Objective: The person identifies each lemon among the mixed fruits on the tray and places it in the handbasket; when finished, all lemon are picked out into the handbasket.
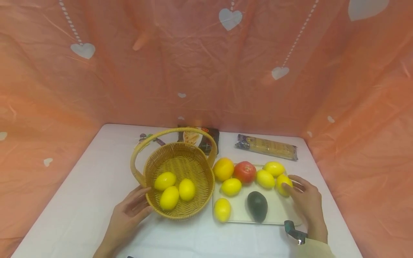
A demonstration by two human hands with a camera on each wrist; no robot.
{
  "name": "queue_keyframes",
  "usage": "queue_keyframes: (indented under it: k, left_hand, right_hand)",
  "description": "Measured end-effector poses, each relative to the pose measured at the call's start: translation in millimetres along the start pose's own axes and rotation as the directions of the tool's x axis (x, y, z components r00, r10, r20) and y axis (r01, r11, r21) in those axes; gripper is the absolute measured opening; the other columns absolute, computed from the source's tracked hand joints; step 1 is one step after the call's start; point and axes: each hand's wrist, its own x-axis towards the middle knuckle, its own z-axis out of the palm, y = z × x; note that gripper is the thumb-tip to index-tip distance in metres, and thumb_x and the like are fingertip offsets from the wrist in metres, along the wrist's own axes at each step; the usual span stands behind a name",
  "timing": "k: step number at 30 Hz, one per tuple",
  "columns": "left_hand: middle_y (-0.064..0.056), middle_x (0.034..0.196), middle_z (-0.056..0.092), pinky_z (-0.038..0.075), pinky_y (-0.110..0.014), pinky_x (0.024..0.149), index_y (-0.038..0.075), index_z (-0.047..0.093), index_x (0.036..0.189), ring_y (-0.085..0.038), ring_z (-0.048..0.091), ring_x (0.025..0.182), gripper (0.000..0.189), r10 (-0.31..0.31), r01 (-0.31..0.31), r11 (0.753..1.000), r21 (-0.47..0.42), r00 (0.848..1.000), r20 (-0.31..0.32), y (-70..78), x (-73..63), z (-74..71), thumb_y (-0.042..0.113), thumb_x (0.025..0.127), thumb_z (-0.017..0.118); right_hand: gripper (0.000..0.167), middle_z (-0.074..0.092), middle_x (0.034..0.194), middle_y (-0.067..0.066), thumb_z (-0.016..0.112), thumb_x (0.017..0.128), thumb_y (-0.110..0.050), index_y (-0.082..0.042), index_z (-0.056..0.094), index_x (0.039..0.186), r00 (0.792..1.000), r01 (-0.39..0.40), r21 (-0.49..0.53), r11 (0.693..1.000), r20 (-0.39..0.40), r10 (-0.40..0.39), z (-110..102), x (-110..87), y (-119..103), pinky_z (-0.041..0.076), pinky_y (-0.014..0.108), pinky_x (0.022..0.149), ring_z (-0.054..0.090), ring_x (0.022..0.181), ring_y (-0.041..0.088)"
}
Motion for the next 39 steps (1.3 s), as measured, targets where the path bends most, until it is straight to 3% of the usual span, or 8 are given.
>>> queue_keyframes:
  k: [3, 10, 13, 17, 20, 25, 29, 39]
  left_hand:
    - [-0.033, 0.169, 0.034, 0.063, -0.027, 0.109, -0.006, 0.062, 0.149, -0.013, 0.066, 0.135, 0.056, 0.0, 0.0, 1.0, -0.005, 1.0, 0.005, 0.4, 0.1, 0.7, -0.006, 0.095, 0.08]
    - [-0.033, 0.169, 0.034, 0.063, -0.027, 0.109, -0.005, 0.062, 0.149, -0.01, 0.064, 0.137, 0.057, 0.001, -0.001, 1.0, -0.015, 1.0, 0.001, 0.4, 0.2, 1.0, -0.007, 0.095, 0.08]
    - [-0.033, 0.169, 0.034, 0.063, -0.026, 0.109, -0.005, 0.062, 0.149, -0.009, 0.064, 0.137, 0.056, 0.009, -0.009, 1.0, -0.01, 1.0, 0.007, -0.4, 0.7, 0.0, -0.006, 0.095, 0.08]
    - [-0.032, 0.169, 0.035, 0.063, -0.026, 0.109, -0.003, 0.063, 0.149, -0.006, 0.065, 0.135, 0.056, 0.016, -0.016, 1.0, 0.006, 1.0, 0.005, -1.4, 1.3, -1.8, -0.006, 0.096, 0.08]
    - [-0.032, 0.169, 0.035, 0.063, -0.027, 0.108, -0.002, 0.064, 0.148, -0.004, 0.064, 0.134, 0.055, 0.011, -0.011, 1.0, 0.017, 1.0, -0.002, -1.4, 1.4, -2.6, -0.005, 0.096, 0.081]
    - [-0.032, 0.169, 0.035, 0.063, -0.027, 0.108, -0.003, 0.064, 0.148, -0.004, 0.065, 0.134, 0.055, 0.0, 0.0, 1.0, 0.017, 1.0, -0.006, 0.5, 0.9, -2.2, -0.004, 0.096, 0.081]
    - [-0.033, 0.169, 0.035, 0.063, -0.027, 0.108, -0.004, 0.064, 0.148, -0.006, 0.065, 0.135, 0.055, 0.002, -0.002, 1.0, 0.009, 1.0, -0.003, 0.6, -0.1, -0.9, -0.005, 0.096, 0.081]
    - [-0.032, 0.168, 0.036, 0.063, -0.025, 0.108, -0.001, 0.065, 0.148, -0.004, 0.063, 0.137, 0.055, 0.019, -0.018, 1.0, 0.01, 1.0, -0.003, -2.7, -0.7, -1.0, -0.005, 0.095, 0.081]
  right_hand:
    - [0.074, 0.054, 0.158, 0.033, 0.079, 0.101, -0.048, -0.006, 0.058, 0.158, 1.0, 0.005, -0.005, 1.0, -0.016, -0.005, 5, -5.1, -1, 0.063, 0.021, 0.095, 0.06, 0.14, 0.051]
    - [0.069, 0.06, 0.15, 0.033, 0.082, 0.101, -0.037, -0.001, 0.058, 0.155, 0.988, 0.134, -0.033, 0.99, -0.067, -0.136, 12, -20.4, -2, 0.042, -0.011, 0.076, 0.063, 0.13, 0.047]
    - [0.064, 0.064, 0.148, 0.028, 0.084, 0.1, -0.032, -0.001, 0.062, 0.151, 0.981, 0.143, -0.004, 0.99, -0.133, -0.142, 13, -29.0, -3, 0.047, -0.009, 0.076, 0.072, 0.113, 0.012]
    - [0.053, 0.074, 0.128, -0.011, 0.086, 0.098, -0.022, -0.002, 0.069, 0.144, 0.96, 0.21, 0.089, 0.974, -0.208, -0.188, 14, -39.8, -13, 0.052, -0.006, 0.081, 0.055, 0.098, -0.025]
    - [0.047, 0.064, 0.12, -0.033, 0.084, 0.099, -0.016, -0.001, 0.069, 0.141, 0.938, 0.322, 0.154, 0.934, -0.185, -0.292, 12, -46.4, -28, 0.055, -0.002, 0.086, 0.06, 0.105, -0.02]
    - [0.043, 0.067, 0.128, -0.023, 0.081, 0.1, -0.004, 0.001, 0.068, 0.14, 0.871, 0.484, 0.248, 0.839, -0.047, -0.488, 17, -58.3, -60, 0.061, 0.007, 0.093, 0.067, 0.113, -0.007]
    - [0.041, 0.07, 0.134, -0.013, 0.078, 0.1, 0.001, -0.001, 0.069, 0.14, 0.8, 0.529, 0.36, 0.769, 0.092, -0.593, 32, -63.3, -84, 0.064, 0.014, 0.097, 0.069, 0.117, 0.001]
    - [0.041, 0.073, 0.14, 0.01, 0.079, 0.101, -0.007, -0.012, 0.072, 0.141, 0.662, 0.488, 0.508, 0.709, 0.314, -0.68, 86, -66.4, -131, 0.064, 0.024, 0.107, 0.074, 0.12, 0.018]
